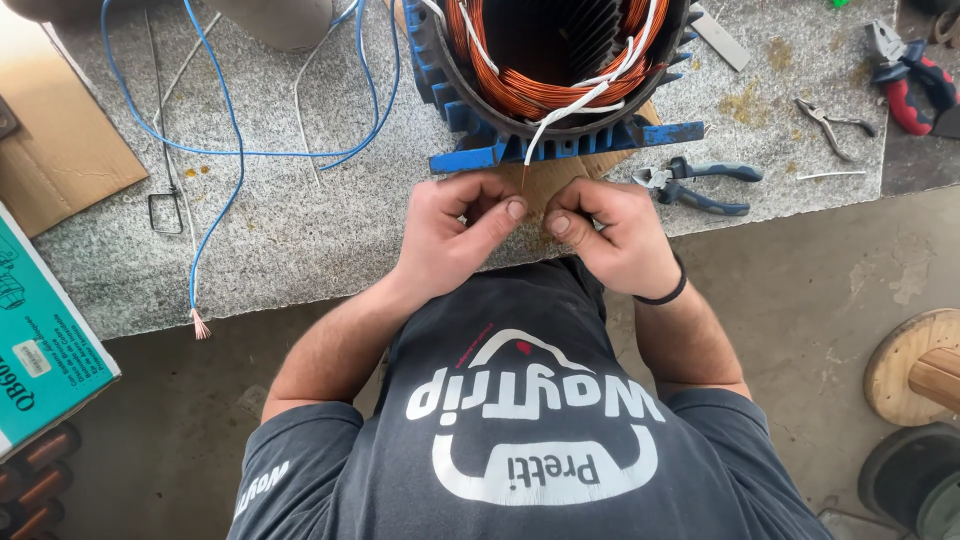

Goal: The person strips insulation from the ends of copper winding wires using a knife, then twists the bare copper strands together and joins them to the wires of an electric motor stator on the workbench.

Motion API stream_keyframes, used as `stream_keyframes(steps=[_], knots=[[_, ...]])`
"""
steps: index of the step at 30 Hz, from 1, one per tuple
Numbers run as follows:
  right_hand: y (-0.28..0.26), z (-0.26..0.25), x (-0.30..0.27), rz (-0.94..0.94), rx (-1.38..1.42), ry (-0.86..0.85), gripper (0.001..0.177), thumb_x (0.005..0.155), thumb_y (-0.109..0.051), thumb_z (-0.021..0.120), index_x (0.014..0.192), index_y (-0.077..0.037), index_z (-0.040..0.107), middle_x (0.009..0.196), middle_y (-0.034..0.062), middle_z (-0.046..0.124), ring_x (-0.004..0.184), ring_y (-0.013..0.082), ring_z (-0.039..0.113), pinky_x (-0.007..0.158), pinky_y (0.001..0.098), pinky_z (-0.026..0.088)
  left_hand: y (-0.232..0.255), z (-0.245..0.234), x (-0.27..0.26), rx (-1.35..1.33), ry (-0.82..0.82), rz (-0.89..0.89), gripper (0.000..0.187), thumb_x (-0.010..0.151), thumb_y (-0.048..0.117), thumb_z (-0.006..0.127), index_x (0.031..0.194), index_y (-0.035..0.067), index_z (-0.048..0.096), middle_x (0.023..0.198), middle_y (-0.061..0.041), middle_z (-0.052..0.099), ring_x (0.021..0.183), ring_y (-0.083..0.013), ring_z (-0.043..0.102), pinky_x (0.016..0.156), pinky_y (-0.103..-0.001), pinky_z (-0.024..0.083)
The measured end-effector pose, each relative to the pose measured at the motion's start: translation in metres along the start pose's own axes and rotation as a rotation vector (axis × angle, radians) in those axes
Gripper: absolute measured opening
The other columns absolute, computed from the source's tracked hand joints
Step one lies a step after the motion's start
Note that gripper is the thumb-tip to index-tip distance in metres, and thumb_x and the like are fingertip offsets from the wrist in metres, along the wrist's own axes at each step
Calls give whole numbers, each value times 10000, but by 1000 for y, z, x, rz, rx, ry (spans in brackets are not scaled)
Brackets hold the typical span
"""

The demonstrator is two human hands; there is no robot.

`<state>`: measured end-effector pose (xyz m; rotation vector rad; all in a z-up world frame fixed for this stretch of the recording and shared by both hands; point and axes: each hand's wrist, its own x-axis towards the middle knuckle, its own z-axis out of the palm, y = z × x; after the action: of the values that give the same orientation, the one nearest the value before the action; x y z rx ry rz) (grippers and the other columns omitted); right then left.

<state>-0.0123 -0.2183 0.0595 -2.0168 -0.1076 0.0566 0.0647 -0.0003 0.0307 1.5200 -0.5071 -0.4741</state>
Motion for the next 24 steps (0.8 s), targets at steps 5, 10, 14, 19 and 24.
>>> stream_keyframes(steps=[5, 10, 14, 19, 24], knots=[[0, -19, 2, 61, 85, -98, 136, 997, -122, 643, 938, 0, 650, 736, 33, 674, 673, 110, 665, 628, 263, 534, 26, -18, -3, 254, -106, -12, 81, 920, 101, 712, 909, 23, 698, 656, -19, 660, 555, -65, 629, 526, -245, 497], [3, -14, 3, 3, 8, -36, 149, 1008, -125, 658, 941, 8, 646, 746, 41, 647, 669, 113, 609, 634, 263, 502, 63, -51, -13, 647, 46, 312, 83, 988, 100, 728, 1033, 66, 667, 839, -50, 693, 664, -160, 664, 597, -300, 500], [9, -3, 2, -34, 43, -51, 170, 1018, -153, 655, 959, 6, 640, 767, 35, 661, 689, 94, 624, 632, 249, 502, 64, -69, 2, 863, 219, 498, 133, 1060, 123, 787, 1065, 76, 663, 851, -46, 687, 658, -187, 633, 600, -334, 453], [25, 43, -12, 48, 443, -27, 187, 1067, -170, 622, 1011, 9, 619, 826, 21, 654, 710, 76, 576, 649, 235, 475, 44, -64, 10, 470, 316, 455, 125, 1108, 118, 706, 1147, 30, 627, 900, -41, 688, 683, -112, 630, 580, -253, 471], [28, 62, -12, 59, 574, 44, 167, 1067, -147, 623, 1020, 13, 626, 854, 21, 657, 716, 65, 563, 656, 228, 469, -6, -56, -34, 100, 449, 404, 136, 1092, 159, 593, 1109, 37, 651, 890, -9, 677, 709, -68, 632, 559, -221, 477]])
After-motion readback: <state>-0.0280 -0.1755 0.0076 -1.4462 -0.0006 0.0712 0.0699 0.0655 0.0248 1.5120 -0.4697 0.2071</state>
